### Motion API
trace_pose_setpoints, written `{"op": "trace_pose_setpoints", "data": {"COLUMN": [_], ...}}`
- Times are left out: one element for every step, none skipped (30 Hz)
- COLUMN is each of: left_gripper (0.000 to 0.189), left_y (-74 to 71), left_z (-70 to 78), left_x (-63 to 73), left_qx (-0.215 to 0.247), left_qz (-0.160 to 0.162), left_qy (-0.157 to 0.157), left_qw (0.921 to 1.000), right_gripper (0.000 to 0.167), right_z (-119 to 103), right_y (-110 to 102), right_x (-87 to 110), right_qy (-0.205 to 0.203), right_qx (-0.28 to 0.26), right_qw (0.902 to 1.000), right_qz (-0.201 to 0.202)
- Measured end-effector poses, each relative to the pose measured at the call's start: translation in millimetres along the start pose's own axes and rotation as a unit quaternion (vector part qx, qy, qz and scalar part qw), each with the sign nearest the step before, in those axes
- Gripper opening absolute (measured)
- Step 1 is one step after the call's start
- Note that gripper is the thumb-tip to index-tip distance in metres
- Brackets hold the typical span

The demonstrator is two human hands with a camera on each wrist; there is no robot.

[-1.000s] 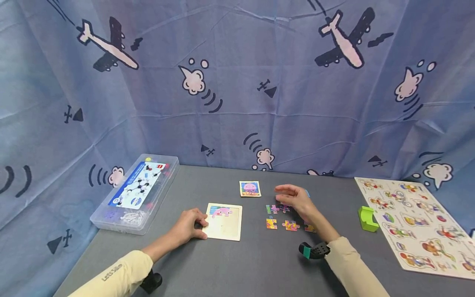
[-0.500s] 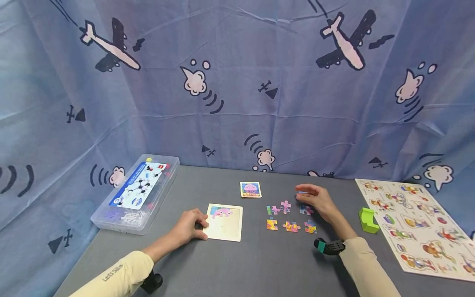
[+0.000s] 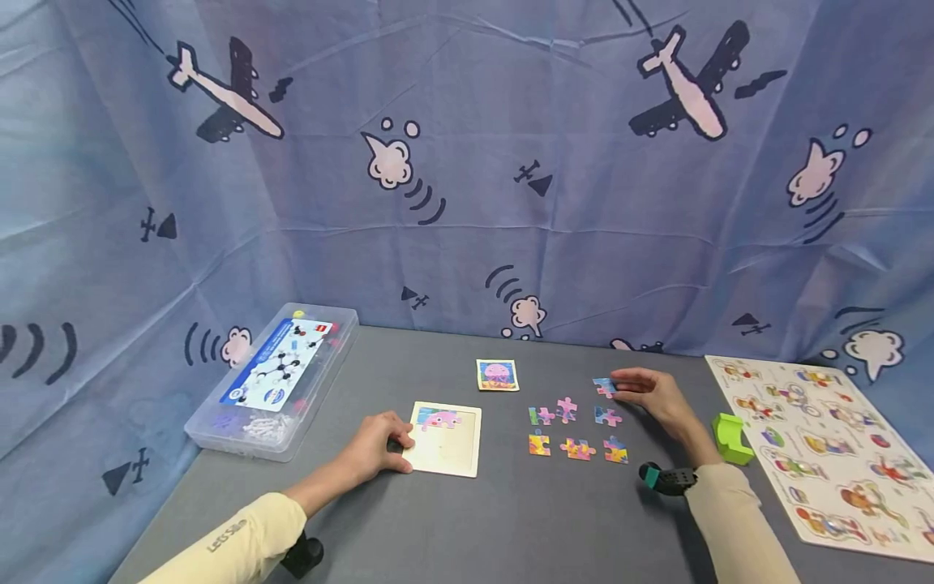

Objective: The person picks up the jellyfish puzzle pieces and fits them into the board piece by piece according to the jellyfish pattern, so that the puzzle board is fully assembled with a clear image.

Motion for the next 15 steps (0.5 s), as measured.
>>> {"op": "trace_pose_setpoints", "data": {"left_gripper": [0.029, 0.029, 0.029, 0.029, 0.029, 0.029, 0.029, 0.029, 0.029, 0.029, 0.029, 0.029, 0.029, 0.029, 0.030], "left_y": [-0.2, -0.3, -0.5, -0.6, -0.5, -0.5, -0.5, -0.5, -0.4, -0.4, -0.3, -0.2, -0.2, -0.2, 0.0], "left_z": [0.0, -0.1, -0.3, -0.5, -1.2, -1.7, -2.4, -2.9, -3.4, -3.8, -3.9, -3.8, -3.5, -3.5, -3.6], "left_x": [0.1, 0.2, 0.2, 0.2, 0.2, 0.1, 0.0, -0.2, -0.3, -0.5, -0.6, -0.8, -0.9, -1.0, -1.0], "left_qx": [0.000, 0.001, 0.001, 0.001, -0.001, -0.001, -0.001, 0.000, 0.000, 0.000, -0.001, -0.001, -0.004, -0.007, -0.009], "left_qz": [0.001, 0.001, 0.002, 0.002, 0.003, 0.003, 0.005, 0.006, 0.006, 0.007, 0.006, 0.007, 0.006, 0.006, 0.006], "left_qy": [0.000, 0.001, 0.001, 0.000, 0.001, 0.000, -0.001, -0.003, -0.003, -0.002, 0.000, 0.002, 0.005, 0.007, 0.008], "left_qw": [1.0000, 1.0000, 1.0000, 1.0000, 1.0000, 1.0000, 1.0000, 1.0000, 1.0000, 1.0000, 1.0000, 1.0000, 1.0000, 0.9999, 0.9999], "right_gripper": [0.037, 0.037, 0.037, 0.038, 0.038, 0.038, 0.039, 0.039, 0.040, 0.041, 0.041, 0.042, 0.042, 0.043, 0.043], "right_z": [1.1, 2.3, 3.2, 4.1, 4.9, 5.2, 5.7, 6.3, 6.4, 6.2, 5.8, 5.3, 4.9, 3.9, 3.1], "right_y": [0.1, 0.3, 0.4, 0.6, 0.8, 0.8, 0.7, 0.8, 0.8, 0.7, 0.8, 0.8, 0.9, 1.2, 1.6], "right_x": [-0.6, -1.5, -2.3, -3.1, -4.0, -5.0, -5.9, -7.0, -8.0, -8.9, -9.8, -10.5, -11.4, -12.1, -12.8], "right_qy": [0.003, 0.004, 0.006, 0.007, 0.009, 0.009, 0.013, 0.016, 0.020, 0.021, 0.025, 0.026, 0.030, 0.030, 0.032], "right_qx": [0.000, -0.002, -0.002, -0.001, -0.005, -0.004, -0.006, -0.004, -0.002, 0.005, 0.011, 0.023, 0.028, 0.039, 0.046], "right_qw": [1.0000, 1.0000, 0.9999, 0.9999, 0.9998, 0.9996, 0.9995, 0.9992, 0.9990, 0.9987, 0.9985, 0.9981, 0.9978, 0.9972, 0.9967], "right_qz": [-0.003, -0.007, -0.010, -0.015, -0.019, -0.026, -0.030, -0.036, -0.039, -0.046, -0.048, -0.052, -0.053, -0.057, -0.059]}}
Point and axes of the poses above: each hand's wrist, its own x-axis away from the middle knuckle, its own y-axis out of the palm, z = x × y, the point moved 4 cm from there along -x, towards the middle knuckle, and after that the axes turned 10 degrees about x, right-handed, at the moved point
